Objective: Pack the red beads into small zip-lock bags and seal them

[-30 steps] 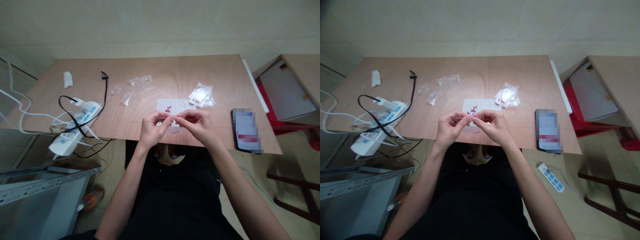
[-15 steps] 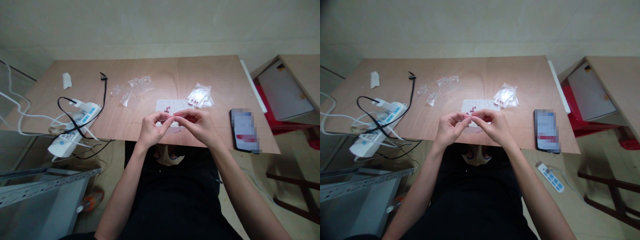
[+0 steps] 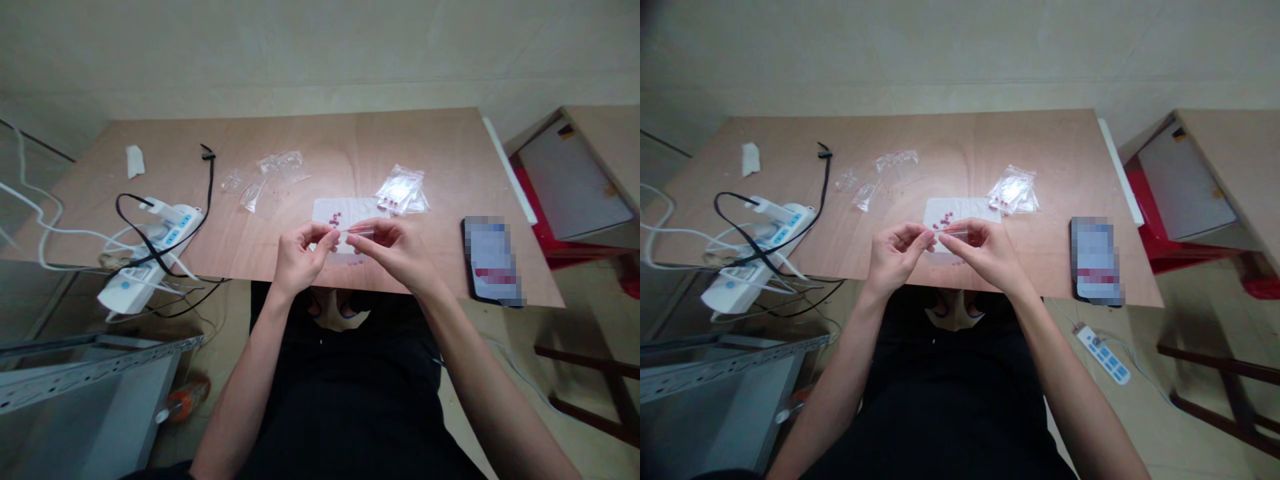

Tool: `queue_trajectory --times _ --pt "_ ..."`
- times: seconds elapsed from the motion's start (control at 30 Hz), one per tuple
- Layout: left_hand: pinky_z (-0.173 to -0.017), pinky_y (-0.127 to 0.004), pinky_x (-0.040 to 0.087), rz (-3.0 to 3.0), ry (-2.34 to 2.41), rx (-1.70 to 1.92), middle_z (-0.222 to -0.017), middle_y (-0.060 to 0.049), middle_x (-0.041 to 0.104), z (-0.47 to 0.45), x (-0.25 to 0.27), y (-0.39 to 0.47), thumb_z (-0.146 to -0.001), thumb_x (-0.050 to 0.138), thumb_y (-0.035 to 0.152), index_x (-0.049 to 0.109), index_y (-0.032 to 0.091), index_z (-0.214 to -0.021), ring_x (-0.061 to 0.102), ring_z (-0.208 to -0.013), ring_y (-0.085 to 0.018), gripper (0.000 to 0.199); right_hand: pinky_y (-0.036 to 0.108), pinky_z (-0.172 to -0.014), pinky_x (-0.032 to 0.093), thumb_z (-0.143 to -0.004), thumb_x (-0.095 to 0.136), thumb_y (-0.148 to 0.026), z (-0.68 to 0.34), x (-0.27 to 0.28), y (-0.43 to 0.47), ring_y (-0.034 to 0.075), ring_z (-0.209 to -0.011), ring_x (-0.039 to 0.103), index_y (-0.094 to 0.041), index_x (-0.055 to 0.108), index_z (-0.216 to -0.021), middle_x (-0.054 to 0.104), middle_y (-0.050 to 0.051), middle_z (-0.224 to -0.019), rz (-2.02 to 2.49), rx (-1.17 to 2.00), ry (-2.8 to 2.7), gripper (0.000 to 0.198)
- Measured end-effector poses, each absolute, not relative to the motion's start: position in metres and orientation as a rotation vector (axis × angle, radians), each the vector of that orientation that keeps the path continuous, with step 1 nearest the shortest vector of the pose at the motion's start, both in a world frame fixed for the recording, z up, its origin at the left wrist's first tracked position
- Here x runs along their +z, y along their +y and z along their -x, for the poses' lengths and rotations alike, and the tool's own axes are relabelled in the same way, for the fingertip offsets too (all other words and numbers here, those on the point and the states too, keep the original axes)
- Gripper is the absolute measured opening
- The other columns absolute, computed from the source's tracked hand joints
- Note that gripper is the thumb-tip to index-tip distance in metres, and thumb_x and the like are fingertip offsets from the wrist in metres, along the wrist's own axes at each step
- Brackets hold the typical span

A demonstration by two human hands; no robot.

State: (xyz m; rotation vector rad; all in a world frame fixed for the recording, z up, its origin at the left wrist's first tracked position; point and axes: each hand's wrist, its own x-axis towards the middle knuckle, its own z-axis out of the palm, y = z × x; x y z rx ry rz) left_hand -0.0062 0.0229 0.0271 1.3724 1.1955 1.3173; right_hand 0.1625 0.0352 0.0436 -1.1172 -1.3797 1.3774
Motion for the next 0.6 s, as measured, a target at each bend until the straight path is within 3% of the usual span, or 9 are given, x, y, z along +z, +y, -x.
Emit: queue_trajectory --times 0.17,0.33,0.6 --pt "-0.058 -0.021 0.051 -1.39 1.23 1.307 -0.067 -0.002 0.07 0.0022 0.026 0.0213 -0.081 0.07 0.037 0.067 0.014 -0.075 0.064 -0.058 -0.01 0.023 0.026 -0.06 0.052 -0.067 0.082 -0.042 -0.1625 0.0457 0.035 0.013 -0.061 0.064 -0.015 0.071 -0.071 0.072 0.003 -0.068 1.11 1.338 -1.384 0.029" --pt "-0.062 -0.023 0.055 -1.303 1.096 1.228 -0.074 -0.004 0.074 0.0033 0.0287 0.0237 -0.074 0.077 0.038 0.071 0.015 -0.077 0.067 -0.062 -0.012 0.024 0.027 -0.061 0.052 -0.068 0.081 -0.045 -0.1619 0.0455 0.036 0.015 -0.065 0.067 -0.016 0.073 -0.073 0.074 0.005 -0.072 1.12 1.267 -1.449 0.031" --pt "-0.058 -0.022 0.055 -1.302 1.181 1.259 -0.069 -0.004 0.075 0.0069 0.0309 0.0231 -0.073 0.078 0.032 0.075 0.015 -0.072 0.068 -0.059 -0.013 0.018 0.026 -0.063 0.054 -0.079 0.074 -0.038 -0.1709 0.0534 0.0363 0.015 -0.07 0.067 -0.017 0.077 -0.081 0.076 0.005 -0.079 1.068 1.316 -1.57 0.021"
